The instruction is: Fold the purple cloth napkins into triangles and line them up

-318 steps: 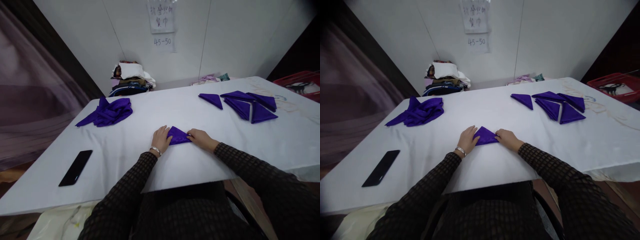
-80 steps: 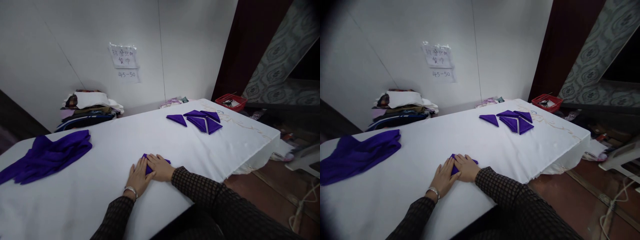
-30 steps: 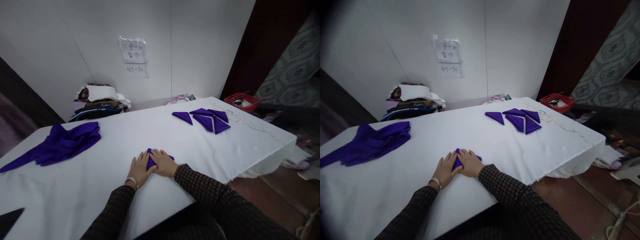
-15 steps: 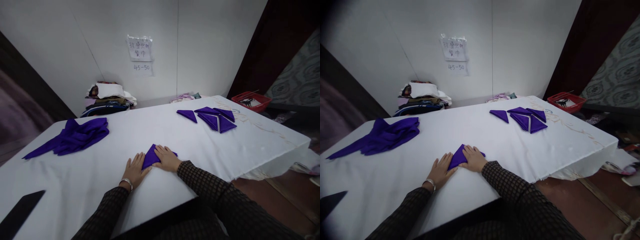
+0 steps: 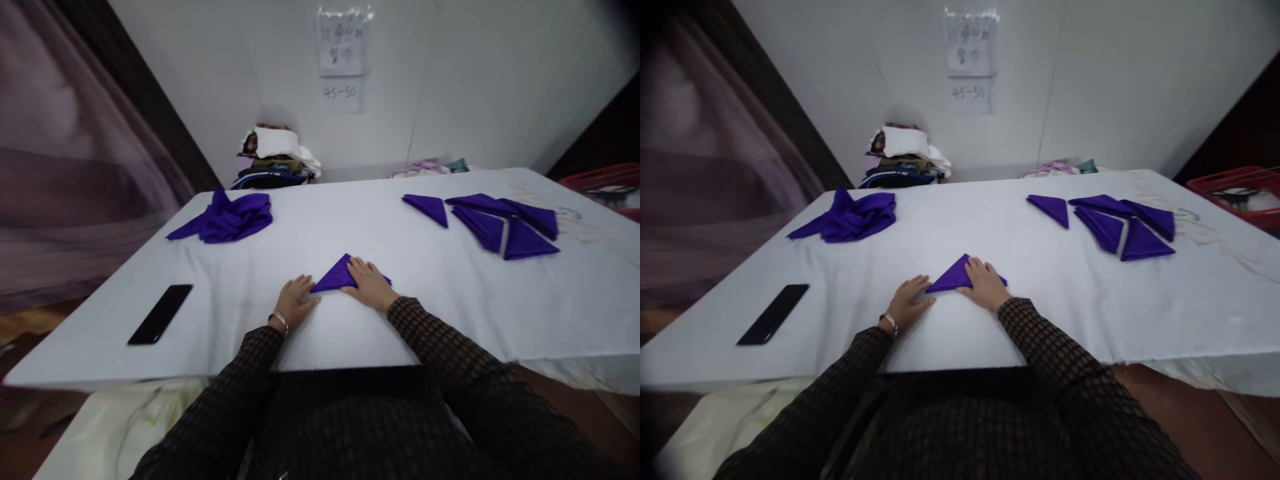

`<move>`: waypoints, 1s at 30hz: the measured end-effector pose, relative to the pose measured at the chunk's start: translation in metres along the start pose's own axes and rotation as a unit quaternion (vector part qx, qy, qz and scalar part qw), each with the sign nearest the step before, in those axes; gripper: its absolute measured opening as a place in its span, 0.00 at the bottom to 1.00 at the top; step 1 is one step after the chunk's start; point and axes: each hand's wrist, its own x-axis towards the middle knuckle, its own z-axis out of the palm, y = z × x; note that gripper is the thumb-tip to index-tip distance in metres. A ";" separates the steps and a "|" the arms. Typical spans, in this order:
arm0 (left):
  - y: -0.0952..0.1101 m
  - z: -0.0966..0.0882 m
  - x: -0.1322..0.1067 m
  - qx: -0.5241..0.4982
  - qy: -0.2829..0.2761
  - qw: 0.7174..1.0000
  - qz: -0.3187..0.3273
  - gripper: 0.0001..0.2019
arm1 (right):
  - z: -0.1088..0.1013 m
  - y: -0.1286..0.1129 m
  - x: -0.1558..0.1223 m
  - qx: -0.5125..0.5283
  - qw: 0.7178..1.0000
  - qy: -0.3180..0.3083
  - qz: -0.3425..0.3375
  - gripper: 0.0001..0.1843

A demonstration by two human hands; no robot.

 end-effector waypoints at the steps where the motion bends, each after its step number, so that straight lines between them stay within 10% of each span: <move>1: -0.002 0.002 -0.002 -0.008 0.013 1.000 -0.004 0.20 | 0.001 0.001 0.000 -0.005 1.000 -0.007 0.002 0.40; 30: 0.007 0.011 0.007 -0.080 0.179 0.980 0.032 0.08 | 0.001 0.001 -0.002 -0.064 0.998 -0.021 0.003 0.42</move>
